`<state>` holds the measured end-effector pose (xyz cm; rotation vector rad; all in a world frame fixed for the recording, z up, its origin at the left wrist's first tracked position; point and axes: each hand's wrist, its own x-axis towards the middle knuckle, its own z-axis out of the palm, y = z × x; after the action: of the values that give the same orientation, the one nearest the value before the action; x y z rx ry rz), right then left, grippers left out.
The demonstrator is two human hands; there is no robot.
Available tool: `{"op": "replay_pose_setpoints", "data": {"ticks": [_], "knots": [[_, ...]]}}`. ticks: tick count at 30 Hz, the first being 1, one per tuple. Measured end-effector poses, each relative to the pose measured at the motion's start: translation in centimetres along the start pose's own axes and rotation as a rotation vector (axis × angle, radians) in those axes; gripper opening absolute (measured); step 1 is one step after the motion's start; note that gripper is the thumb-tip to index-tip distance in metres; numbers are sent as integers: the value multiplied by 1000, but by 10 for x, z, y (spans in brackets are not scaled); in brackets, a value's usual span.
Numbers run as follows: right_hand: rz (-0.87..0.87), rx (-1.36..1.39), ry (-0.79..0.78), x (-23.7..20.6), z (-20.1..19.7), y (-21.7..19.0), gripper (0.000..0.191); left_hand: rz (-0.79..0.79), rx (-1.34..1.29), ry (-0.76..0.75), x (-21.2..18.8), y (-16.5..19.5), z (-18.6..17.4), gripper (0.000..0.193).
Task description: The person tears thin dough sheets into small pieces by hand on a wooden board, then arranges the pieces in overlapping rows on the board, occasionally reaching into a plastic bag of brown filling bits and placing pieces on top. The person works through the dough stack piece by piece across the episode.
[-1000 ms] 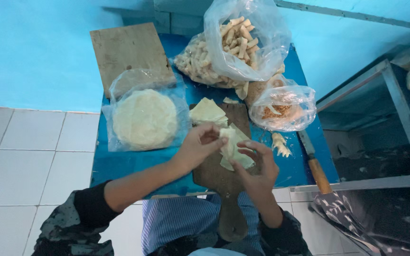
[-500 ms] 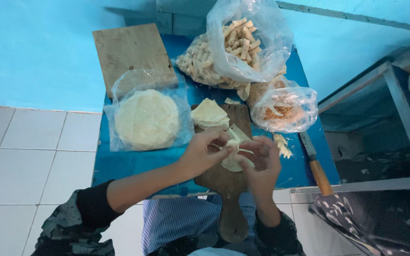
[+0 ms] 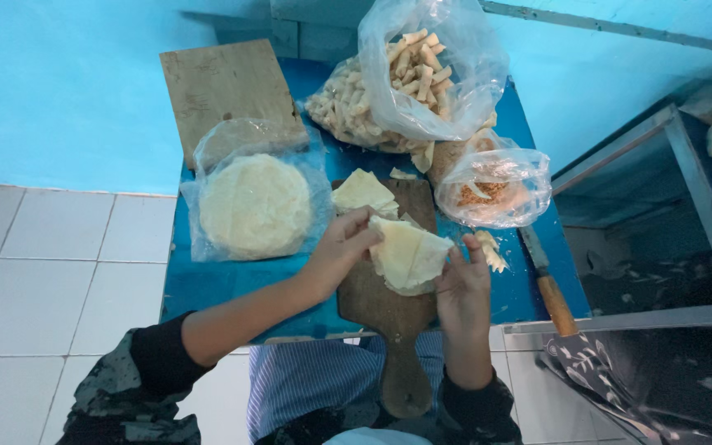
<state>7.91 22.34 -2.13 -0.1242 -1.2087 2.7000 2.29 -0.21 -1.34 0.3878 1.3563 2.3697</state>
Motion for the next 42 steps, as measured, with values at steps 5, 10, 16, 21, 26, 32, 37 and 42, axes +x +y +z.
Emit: {"op": "replay_pose_setpoints", "data": {"ticks": [5,10,16,21,26,32,37,42], "knots": [[-161,-4,23,-5,-13,-9,20,-35,-157,66,-4,18,0,26],[-565,-554,69,-13,-16,-20,32,29,-152,84,-3,30,-2,28],[-792,-1568,-477,-47,3,-6,35,52,-145,99,-2,39,-4,29],[-721,-1476,-331,-59,11,-8,41,64,-112,94,-4,40,-4,28],[-748,-1411,-351,-57,15,-5,34,52,-91,85,-3,43,-2,27],[-666,-1464,-403,-64,27,-9,40,49,-76,87,-4,44,-2,27],[-649,-1417,-279,-69,28,-19,42,53,-63,55,-1,22,-7,17],[-552,-860,-173,-62,34,-12,49,128,113,-51,-4,-16,5,14]]}}
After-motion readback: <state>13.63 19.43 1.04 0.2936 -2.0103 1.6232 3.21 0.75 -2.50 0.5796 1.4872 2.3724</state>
